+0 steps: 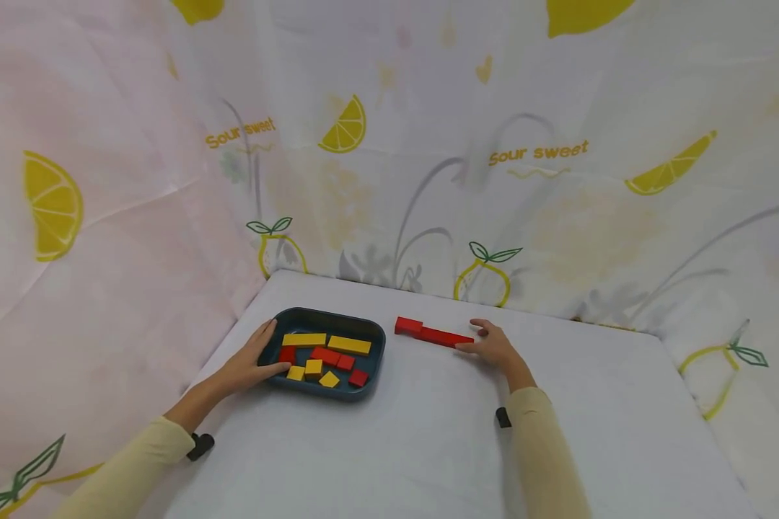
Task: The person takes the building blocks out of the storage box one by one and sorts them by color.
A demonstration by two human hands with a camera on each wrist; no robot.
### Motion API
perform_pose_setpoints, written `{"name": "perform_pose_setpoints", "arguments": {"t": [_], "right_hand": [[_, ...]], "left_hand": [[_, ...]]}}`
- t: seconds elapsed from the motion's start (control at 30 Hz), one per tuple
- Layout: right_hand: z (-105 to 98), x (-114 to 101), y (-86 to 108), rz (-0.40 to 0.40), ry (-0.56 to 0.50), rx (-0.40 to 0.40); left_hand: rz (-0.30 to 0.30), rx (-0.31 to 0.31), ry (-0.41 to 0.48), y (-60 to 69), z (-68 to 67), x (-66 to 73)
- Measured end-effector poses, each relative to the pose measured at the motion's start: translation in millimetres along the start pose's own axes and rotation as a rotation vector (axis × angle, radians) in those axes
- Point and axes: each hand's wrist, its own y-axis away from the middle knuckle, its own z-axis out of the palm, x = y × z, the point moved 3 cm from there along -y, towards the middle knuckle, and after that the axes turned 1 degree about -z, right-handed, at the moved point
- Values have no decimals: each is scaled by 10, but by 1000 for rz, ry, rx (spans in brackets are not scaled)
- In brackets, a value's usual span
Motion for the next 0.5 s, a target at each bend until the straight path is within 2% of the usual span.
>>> {"name": "perform_pose_setpoints", "arguments": {"t": [0.13,0.23,0.37,0.5], "right_hand": [[-102,9,71,13,-33,-1],[-166,-29,106,1,-64,40],[-226,-177,121,-61,-165,125],[-194,-371,119,-126,-265,160]], "left_hand": [[-3,-8,7,0,26,15],[-3,-15,7,1,34,22],[10,-12,8,3,23,32],[3,-1,12,6,2,23]]}}
